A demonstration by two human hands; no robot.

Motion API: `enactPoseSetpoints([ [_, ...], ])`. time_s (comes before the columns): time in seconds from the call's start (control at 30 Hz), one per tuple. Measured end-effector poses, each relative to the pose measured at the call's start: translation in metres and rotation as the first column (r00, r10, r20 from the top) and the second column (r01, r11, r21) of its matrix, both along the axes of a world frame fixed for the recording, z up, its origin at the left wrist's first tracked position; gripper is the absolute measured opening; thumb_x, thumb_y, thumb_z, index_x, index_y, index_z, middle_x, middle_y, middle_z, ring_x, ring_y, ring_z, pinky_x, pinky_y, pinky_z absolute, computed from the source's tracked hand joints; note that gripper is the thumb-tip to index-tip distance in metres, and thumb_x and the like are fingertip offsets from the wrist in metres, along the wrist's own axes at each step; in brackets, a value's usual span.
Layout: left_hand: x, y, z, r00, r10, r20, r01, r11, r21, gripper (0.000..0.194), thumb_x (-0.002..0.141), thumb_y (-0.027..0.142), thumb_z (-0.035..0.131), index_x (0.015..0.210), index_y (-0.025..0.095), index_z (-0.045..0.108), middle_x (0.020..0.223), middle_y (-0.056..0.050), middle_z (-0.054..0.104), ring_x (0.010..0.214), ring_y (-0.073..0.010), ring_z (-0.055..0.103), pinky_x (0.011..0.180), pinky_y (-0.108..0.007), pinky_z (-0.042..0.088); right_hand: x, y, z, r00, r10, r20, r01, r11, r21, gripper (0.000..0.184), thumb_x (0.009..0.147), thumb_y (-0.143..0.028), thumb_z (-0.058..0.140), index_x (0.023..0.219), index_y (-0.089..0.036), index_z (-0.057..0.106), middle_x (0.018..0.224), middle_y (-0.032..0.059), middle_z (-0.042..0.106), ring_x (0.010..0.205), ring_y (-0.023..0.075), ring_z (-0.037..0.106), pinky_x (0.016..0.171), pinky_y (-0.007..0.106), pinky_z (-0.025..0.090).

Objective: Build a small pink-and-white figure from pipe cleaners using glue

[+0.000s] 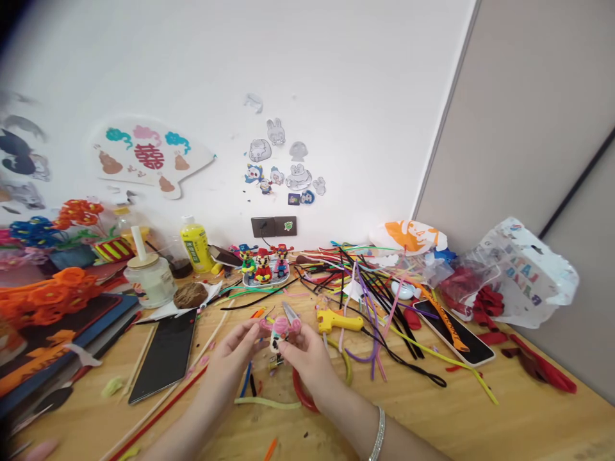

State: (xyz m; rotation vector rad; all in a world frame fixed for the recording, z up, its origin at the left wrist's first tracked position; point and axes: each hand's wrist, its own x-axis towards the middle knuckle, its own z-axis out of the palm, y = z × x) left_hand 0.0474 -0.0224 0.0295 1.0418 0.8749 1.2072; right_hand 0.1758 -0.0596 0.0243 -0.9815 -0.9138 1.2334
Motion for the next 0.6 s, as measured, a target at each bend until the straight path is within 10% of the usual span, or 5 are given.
enactPoseSetpoints([
  [0.6,-0.005,0.003,0.013,0.946,0.025,-0.324,0.042,0.979,0.199,0.029,0.063,0.045,0.060,0.061,0.016,0.055,0.055,0.003,0.052,0.055,-0.0117,0.047,0.056,-0.023,0.039,0.003,-0.001,-0.001,0.996,0.044,0.074,-0.041,0.999,-0.035,0.030,0.060,-0.038,0.068,0.080,-0.016,0.066,0.077,0.0032,0.064,0.072,0.0176,0.055,0.063,0.027,0.042],
])
